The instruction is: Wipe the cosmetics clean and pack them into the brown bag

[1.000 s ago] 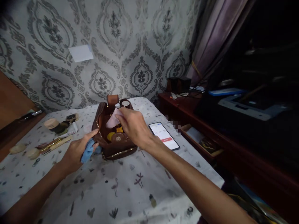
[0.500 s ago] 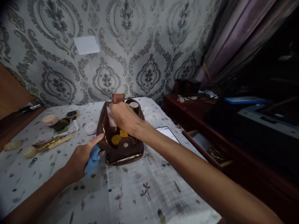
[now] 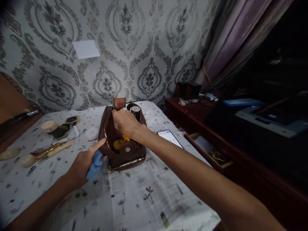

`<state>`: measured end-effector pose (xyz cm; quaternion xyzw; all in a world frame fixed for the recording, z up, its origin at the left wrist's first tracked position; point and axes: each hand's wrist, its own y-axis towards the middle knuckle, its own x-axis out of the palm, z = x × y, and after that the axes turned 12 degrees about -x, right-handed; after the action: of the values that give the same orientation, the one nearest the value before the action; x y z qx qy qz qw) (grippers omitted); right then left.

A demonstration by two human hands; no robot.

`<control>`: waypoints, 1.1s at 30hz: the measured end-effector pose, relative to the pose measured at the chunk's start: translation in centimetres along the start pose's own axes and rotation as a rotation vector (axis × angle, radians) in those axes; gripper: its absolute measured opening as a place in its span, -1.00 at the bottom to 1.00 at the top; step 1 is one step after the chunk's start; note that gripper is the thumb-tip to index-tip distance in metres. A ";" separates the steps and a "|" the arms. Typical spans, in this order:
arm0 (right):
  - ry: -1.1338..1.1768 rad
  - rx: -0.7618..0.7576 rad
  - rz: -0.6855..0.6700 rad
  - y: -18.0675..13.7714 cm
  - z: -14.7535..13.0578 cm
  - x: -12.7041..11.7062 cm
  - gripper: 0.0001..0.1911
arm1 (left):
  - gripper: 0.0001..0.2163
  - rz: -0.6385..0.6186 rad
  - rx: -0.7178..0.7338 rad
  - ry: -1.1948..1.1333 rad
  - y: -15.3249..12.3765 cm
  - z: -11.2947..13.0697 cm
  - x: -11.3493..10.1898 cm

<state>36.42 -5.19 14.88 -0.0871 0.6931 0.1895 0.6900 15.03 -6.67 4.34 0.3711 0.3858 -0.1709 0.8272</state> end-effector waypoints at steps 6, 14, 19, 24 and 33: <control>-0.017 -0.055 0.020 0.0 0.3 -0.2 -0.75 | -0.51 -0.020 0.024 -0.005 0.1 0.2 -0.3; 0.046 0.039 0.021 -0.3 0.0 -1.0 -0.73 | -0.47 -0.039 0.038 0.033 0.1 0.5 -0.5; 0.059 0.045 0.067 -0.4 0.5 -0.5 -0.68 | -0.44 -0.077 0.004 0.052 0.1 0.4 -0.4; 0.070 0.065 0.206 -1.9 0.0 -0.9 -0.74 | -0.45 -0.103 -0.015 0.040 0.2 0.8 -0.7; 0.253 -0.207 0.624 -8.4 -4.7 3.3 -0.67 | -0.41 -0.188 -0.065 -0.009 0.4 1.5 -1.5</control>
<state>35.17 -14.20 10.31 0.0364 0.7435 0.4480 0.4952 15.06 -7.53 6.26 0.3056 0.4205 -0.2368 0.8208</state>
